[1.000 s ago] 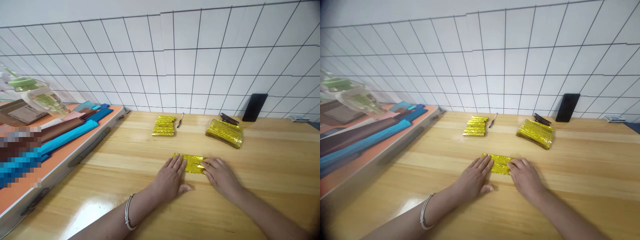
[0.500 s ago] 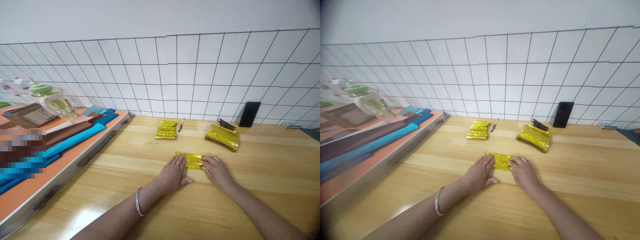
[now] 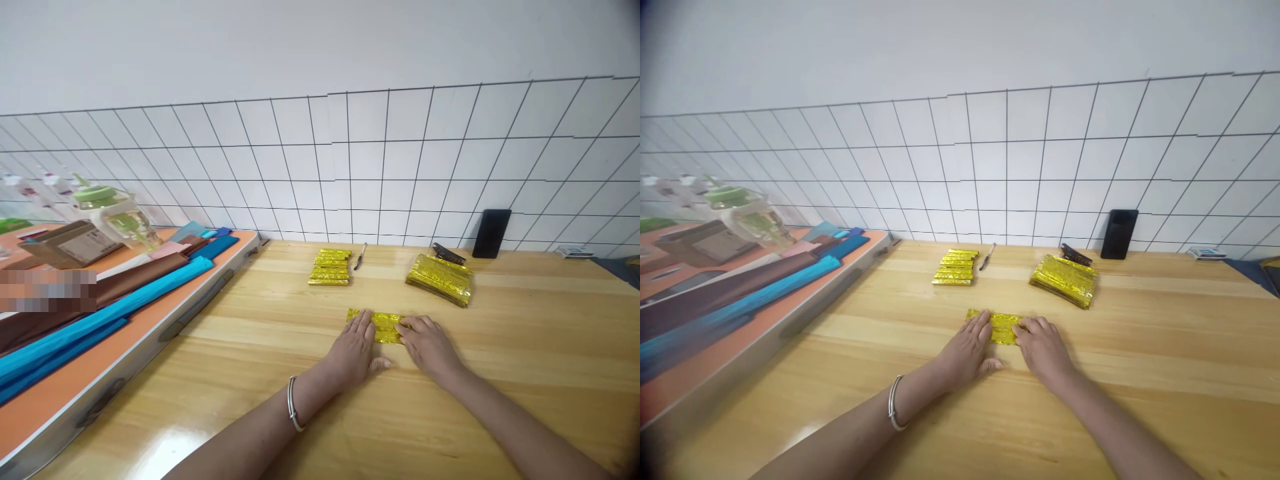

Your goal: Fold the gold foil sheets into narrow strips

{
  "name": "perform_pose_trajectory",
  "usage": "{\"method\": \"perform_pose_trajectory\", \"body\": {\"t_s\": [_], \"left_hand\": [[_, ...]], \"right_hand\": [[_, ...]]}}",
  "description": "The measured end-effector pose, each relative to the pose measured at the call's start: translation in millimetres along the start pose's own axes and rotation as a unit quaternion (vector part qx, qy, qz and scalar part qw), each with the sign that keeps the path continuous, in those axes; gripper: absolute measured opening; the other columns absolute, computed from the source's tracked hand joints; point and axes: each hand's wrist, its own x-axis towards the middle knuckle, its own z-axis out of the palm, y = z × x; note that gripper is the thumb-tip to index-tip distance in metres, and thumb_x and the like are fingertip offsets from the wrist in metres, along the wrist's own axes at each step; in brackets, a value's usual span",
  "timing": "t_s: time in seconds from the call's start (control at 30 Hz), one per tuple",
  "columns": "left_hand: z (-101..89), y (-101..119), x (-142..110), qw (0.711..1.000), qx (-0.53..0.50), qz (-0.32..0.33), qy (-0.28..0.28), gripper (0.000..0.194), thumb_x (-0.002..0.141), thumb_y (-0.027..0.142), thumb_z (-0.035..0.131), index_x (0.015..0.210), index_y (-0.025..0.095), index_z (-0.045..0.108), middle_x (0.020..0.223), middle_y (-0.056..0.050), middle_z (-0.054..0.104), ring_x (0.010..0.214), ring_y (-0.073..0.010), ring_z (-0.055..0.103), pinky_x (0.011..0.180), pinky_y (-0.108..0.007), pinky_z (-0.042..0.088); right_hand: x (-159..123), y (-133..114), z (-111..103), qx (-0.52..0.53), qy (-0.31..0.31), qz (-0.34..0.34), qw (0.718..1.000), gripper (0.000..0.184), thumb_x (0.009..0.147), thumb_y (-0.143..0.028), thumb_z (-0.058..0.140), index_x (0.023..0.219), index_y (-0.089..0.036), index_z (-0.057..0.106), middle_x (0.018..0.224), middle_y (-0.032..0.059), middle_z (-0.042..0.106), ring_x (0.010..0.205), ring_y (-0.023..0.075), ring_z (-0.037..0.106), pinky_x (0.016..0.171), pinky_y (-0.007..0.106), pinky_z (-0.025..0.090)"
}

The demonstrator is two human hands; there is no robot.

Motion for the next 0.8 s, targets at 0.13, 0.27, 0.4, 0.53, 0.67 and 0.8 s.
{"method": "perform_pose_trajectory", "body": {"t_s": [0.13,0.27,0.4,0.53,0.67,0.8], "left_hand": [[1.9,-0.6,-2.0,1.0,-0.006,0.004,0.002,0.085,0.082,0.069,0.024,0.138,0.005,0.023,0.146,-0.021,0.018,0.137,-0.0313,0.012,0.107,-0.048,0.019],[2.3,-1.0,-3.0,1.0,-0.001,0.005,-0.01,0.084,0.082,0.069,0.022,0.141,0.009,0.021,0.148,-0.017,0.016,0.137,-0.0302,0.007,0.108,-0.047,0.016],[3.8,-0.7,-3.0,1.0,0.007,0.003,-0.011,0.084,0.082,0.069,0.022,0.141,0.008,0.02,0.148,-0.017,0.017,0.137,-0.0298,0.009,0.108,-0.046,0.015],[3.9,1.2,-3.7,1.0,0.016,0.0,-0.006,0.083,0.083,0.068,0.021,0.141,0.009,0.02,0.148,-0.017,0.016,0.137,-0.0306,0.01,0.108,-0.047,0.014],[2.8,3.0,-4.7,1.0,0.022,-0.002,-0.001,0.083,0.083,0.068,0.02,0.141,0.009,0.021,0.148,-0.017,0.017,0.137,-0.0307,0.011,0.108,-0.047,0.013],[5.5,2.5,-5.2,1.0,0.018,-0.001,0.003,0.081,0.083,0.066,0.023,0.141,0.009,0.022,0.148,-0.016,0.018,0.136,-0.0314,0.011,0.108,-0.047,0.014]], "right_hand": [[0.8,-0.6,-1.0,0.006,-0.001,0.002,1.0,0.032,0.089,-0.026,0.043,0.116,-0.023,0.06,0.114,0.0084,0.059,0.106,0.022,0.045,0.086,0.037,0.039],[0.6,-0.8,-0.4,0.005,-0.004,0.003,1.0,0.032,0.089,-0.025,0.043,0.117,-0.023,0.059,0.114,0.0077,0.059,0.106,0.022,0.045,0.087,0.037,0.039],[-0.7,0.0,2.2,0.004,0.005,0.013,1.0,0.032,0.089,-0.025,0.042,0.116,-0.024,0.059,0.114,0.0074,0.06,0.106,0.0217,0.047,0.088,0.039,0.04],[-2.9,4.7,6.1,0.013,0.02,0.019,1.0,0.032,0.088,-0.025,0.043,0.115,-0.021,0.06,0.114,0.0087,0.06,0.106,0.0221,0.049,0.09,0.04,0.04],[-5.7,2.1,2.3,0.025,0.031,0.005,0.999,0.039,0.088,-0.029,0.041,0.123,-0.017,0.052,0.126,0.0105,0.053,0.116,0.0233,0.045,0.098,0.043,0.037],[-2.0,-26.9,-10.6,0.014,-0.006,-0.002,1.0,0.05,0.09,-0.038,0.036,0.133,-0.012,0.042,0.14,0.0128,0.039,0.13,0.025,0.031,0.106,0.045,0.028]]}}
